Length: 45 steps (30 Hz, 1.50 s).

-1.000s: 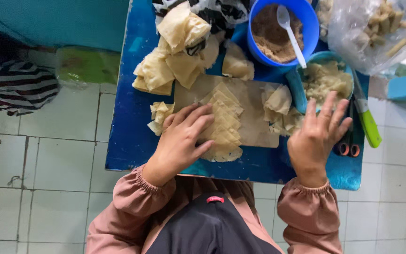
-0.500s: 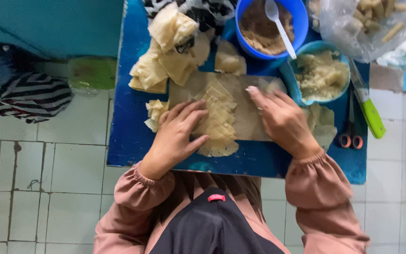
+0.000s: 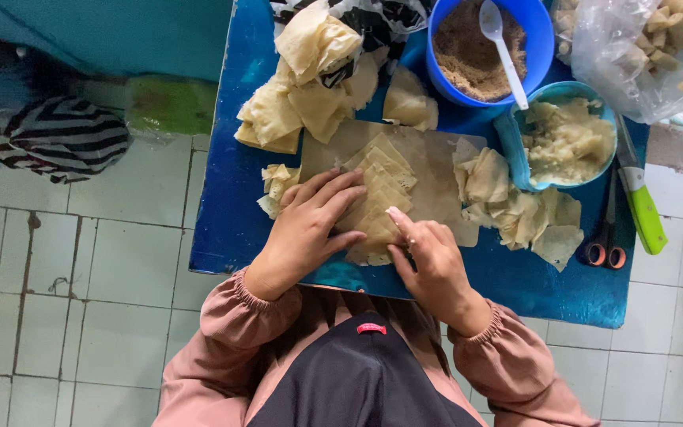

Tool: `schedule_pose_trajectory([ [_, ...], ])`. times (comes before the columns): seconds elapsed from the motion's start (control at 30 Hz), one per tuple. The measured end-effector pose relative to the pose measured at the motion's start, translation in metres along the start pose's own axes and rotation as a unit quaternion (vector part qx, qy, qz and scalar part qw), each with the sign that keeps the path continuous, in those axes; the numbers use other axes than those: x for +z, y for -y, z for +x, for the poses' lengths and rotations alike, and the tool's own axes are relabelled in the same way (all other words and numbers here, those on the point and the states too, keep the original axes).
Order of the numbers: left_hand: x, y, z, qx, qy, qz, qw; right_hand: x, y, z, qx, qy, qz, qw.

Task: The person sits at a low table and folds thin square pastry wrappers around a portion of filling, pinching them closed into small rolls by hand. They use a spoon to scoop brown filling from a bowl onto a wrapper, fold the wrapper over it, and place the finished roll into a plastic bag with other completed rolls.

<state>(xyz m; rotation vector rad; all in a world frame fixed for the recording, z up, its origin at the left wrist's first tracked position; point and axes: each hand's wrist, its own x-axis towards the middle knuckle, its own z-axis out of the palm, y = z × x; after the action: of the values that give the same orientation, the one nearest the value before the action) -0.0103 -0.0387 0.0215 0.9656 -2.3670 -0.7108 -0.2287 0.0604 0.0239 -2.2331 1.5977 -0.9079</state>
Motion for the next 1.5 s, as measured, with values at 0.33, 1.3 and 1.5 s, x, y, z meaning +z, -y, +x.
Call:
schedule_pose_trajectory([
  [0.33,-0.005,0.003,-0.004,0.024,0.006,0.000,1.000,-0.002,0.013,-0.008,0.103,-0.053,0.125,0.985],
  [1.3,0.063,-0.059,-0.026,-0.318,0.176,-0.717,0.595,-0.086,0.027,-0.037,0.271,-0.104,0.430,0.855],
  [1.5,0.077,-0.062,0.004,-0.110,-0.033,-0.368,0.923,-0.066,-0.008,-0.031,0.216,-0.142,0.331,0.908],
])
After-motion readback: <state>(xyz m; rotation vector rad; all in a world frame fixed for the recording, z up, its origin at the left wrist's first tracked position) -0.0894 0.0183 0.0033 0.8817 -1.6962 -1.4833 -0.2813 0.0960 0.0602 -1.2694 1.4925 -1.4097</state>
